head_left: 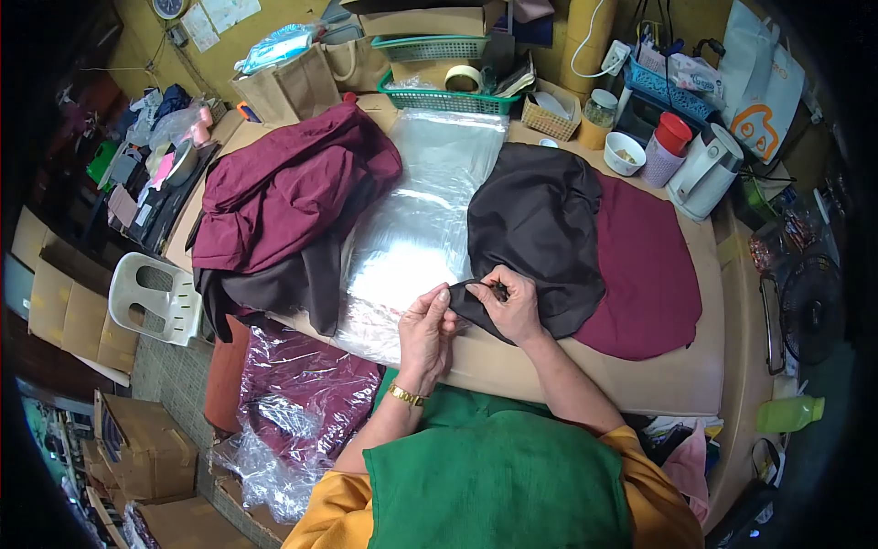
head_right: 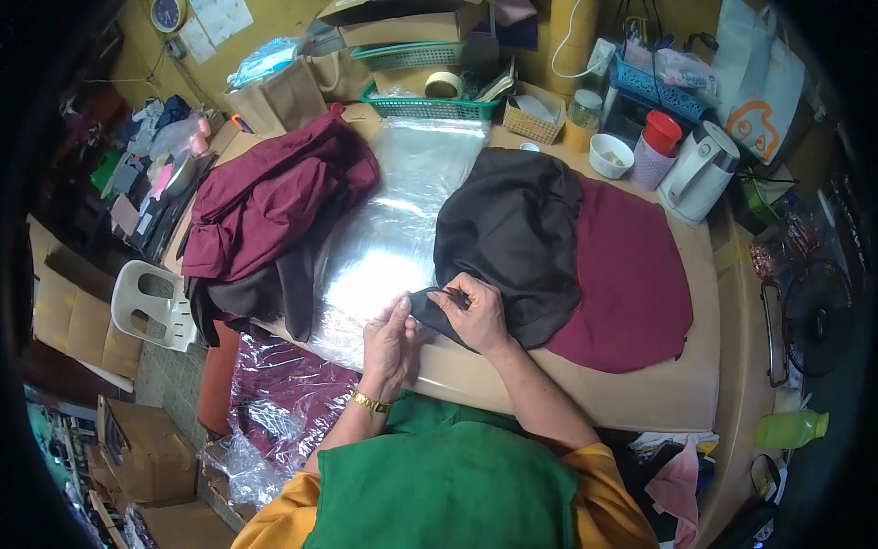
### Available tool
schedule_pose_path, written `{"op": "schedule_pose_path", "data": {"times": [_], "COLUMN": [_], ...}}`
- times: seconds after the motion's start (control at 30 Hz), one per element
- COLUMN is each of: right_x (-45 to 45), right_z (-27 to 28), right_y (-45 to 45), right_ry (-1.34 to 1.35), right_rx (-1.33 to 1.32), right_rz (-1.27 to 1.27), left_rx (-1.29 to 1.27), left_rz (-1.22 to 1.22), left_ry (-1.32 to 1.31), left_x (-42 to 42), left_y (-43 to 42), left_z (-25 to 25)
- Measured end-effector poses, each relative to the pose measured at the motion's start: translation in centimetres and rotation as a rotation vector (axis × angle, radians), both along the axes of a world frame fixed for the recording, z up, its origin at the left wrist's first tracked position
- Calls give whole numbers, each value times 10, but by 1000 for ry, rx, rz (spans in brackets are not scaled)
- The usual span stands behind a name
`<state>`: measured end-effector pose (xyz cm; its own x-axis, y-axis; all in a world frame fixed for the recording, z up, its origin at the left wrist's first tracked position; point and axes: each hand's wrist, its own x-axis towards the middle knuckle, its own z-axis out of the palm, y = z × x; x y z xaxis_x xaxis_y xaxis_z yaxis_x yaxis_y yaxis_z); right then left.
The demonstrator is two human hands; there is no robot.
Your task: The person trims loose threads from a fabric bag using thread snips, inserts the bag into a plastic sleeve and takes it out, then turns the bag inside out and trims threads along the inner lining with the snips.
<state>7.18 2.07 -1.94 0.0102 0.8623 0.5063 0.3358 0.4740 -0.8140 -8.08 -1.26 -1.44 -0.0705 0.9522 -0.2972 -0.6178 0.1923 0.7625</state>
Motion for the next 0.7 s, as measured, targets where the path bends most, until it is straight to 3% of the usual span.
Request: {"op": "schedule_pose_path", "data": {"times": [0.07, 0.17, 0.37, 0.43, 0.5, 0.57, 0.7], "right_x": [0, 3, 3, 3, 2, 3, 10], "right_z": [2, 8, 2, -1, -1, -1, -13], "right_y": [-1, -3, -3, -3, 0, 1, 11], "right_ry": [-20, -36, 32, 10, -14, 153, 231], "right_rx": [-19, -23, -163, -176, -182, -203, -295], "right_rz": [25, 102, 180, 187, 190, 139, 107], "left_rx": [-144, -63, 45, 148, 127, 102, 129], "left_rz": [20, -130, -211, -241, -185, -231, -311], "left_ry": [-183, -165, 91, 515, 445, 622, 741], "left_x": [-7, -24, -31, -27, -26, -36, -59], "left_y": [0, -4, 1, 7, 7, 10, 8], "left_z": [7, 4, 13, -3, 10, 7, -4]}}
